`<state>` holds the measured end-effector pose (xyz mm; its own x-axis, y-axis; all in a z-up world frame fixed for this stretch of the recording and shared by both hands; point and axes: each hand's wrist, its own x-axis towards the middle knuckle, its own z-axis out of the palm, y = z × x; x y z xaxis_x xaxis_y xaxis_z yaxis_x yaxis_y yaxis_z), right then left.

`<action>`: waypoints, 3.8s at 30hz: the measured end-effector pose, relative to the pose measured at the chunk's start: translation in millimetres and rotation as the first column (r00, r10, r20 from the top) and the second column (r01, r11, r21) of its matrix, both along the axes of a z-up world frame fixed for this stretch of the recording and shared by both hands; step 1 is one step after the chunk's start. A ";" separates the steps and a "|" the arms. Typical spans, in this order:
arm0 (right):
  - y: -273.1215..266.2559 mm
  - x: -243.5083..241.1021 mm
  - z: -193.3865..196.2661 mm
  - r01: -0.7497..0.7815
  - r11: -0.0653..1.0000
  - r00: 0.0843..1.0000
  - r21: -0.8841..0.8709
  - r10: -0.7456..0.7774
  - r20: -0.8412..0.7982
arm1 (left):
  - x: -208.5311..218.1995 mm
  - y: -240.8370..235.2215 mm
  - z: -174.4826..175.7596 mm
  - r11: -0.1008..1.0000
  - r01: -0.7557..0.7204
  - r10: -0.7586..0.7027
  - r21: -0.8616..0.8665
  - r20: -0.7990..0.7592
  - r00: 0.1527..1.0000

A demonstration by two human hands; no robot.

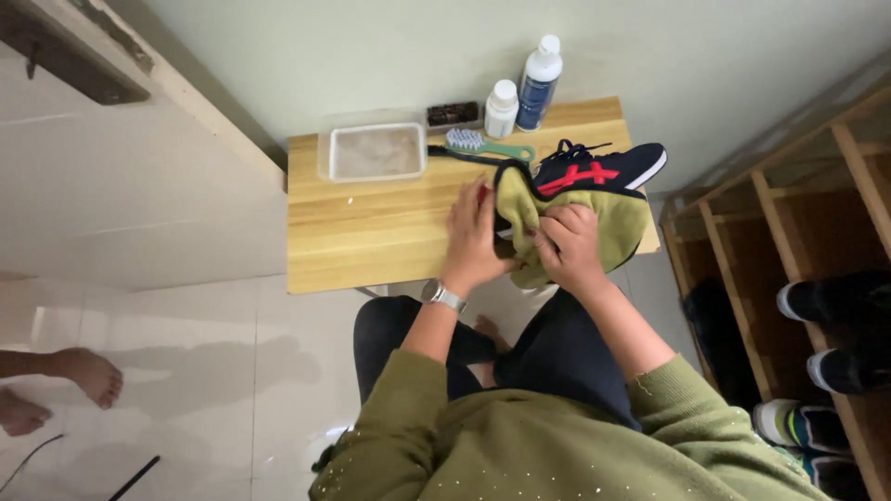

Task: The person wipes a dark sneaker with red laces using a green cloth, covering the upper, sides, and interior. The shoe is rotated and turned over to access different areas while the person sits at a small wooden table with cleaning supplies nearby.

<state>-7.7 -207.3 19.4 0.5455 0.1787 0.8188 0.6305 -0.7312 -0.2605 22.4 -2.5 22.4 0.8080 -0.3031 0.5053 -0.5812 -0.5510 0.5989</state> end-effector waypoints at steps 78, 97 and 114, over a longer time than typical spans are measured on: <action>-140.6 18.9 -50.1 0.465 0.875 0.833 0.134 -0.381 -0.401 | 46.5 -136.2 -23.3 0.410 -0.668 -0.701 -0.621 -0.683 0.205; -103.4 8.5 3.3 0.272 0.127 0.931 0.954 0.218 -0.294 | 46.6 -126.8 -85.7 0.306 -0.384 -0.891 -0.871 -0.404 0.206; -34.2 3.7 -10.2 0.104 0.992 0.984 -0.070 -0.113 -0.137 | 49.5 -96.3 -63.3 0.182 -0.683 -0.814 -0.708 -0.498 0.299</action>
